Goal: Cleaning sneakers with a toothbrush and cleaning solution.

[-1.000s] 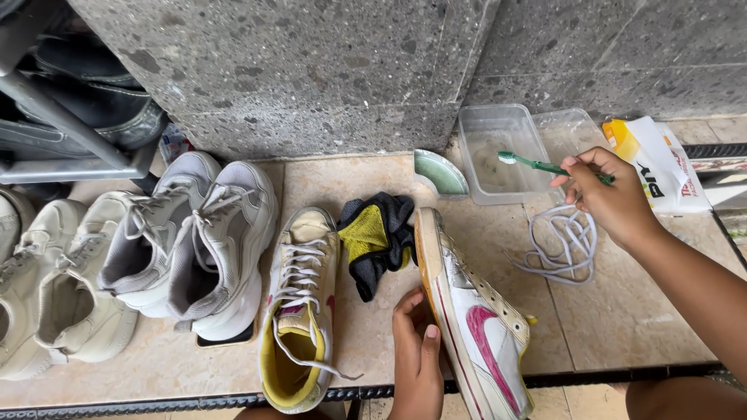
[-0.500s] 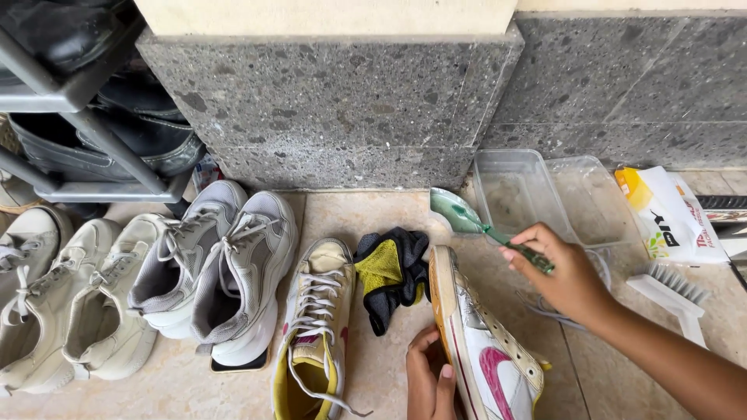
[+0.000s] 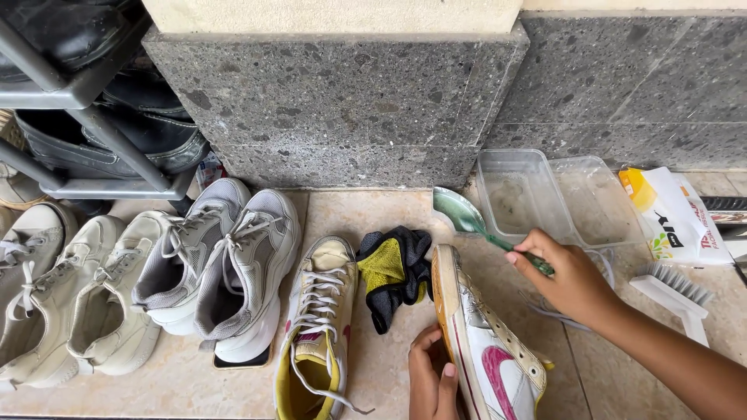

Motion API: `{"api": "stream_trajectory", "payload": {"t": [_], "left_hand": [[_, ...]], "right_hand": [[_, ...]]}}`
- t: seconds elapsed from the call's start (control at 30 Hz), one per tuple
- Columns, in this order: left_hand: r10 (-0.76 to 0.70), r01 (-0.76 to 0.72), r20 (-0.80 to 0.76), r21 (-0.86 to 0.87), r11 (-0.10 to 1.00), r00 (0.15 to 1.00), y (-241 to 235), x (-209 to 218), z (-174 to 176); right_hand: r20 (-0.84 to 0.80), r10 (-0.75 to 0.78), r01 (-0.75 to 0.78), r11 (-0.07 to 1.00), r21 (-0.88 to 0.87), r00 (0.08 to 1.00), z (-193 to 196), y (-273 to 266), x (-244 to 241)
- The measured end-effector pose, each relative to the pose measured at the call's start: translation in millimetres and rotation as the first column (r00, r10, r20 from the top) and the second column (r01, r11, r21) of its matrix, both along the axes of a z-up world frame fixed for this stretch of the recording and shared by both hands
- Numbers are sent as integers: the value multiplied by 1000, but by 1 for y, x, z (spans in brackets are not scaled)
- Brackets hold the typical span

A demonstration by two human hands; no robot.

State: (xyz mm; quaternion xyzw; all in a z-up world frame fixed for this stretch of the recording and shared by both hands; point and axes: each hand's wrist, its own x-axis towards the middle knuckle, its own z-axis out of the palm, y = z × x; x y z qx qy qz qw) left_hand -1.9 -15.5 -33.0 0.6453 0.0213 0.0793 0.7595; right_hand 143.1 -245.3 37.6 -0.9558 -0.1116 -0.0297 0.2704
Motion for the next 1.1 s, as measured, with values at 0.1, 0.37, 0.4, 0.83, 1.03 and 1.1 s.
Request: {"api": "stream_trajectory", "payload": {"t": [0.1, 0.37, 0.4, 0.83, 1.03, 1.1], "left_hand": [[-24, 27, -60, 41, 999, 998, 4, -3, 17], [-55, 80, -248, 90, 993, 967, 32, 5, 43], [-7, 25, -139, 122, 992, 990, 36, 8, 31], [-724, 86, 245, 918, 387, 644, -42, -66, 115], [-828, -95, -35, 990, -106, 559, -70, -67, 95], [-635, -115, -269, 861, -496, 724, -73, -67, 102]], "right_hand": [[130, 7, -2, 999, -40, 992, -1, -5, -4], [308, -16, -16, 995, 101, 951, 46, -11, -49], [311, -41, 6, 993, 115, 950, 48, -18, -55], [207, -289, 161, 864, 477, 935, 141, -50, -126], [322, -204, -13, 827, 562, 925, 140, -59, -145], [371, -180, -53, 841, 538, 911, 142, -53, -155]]}}
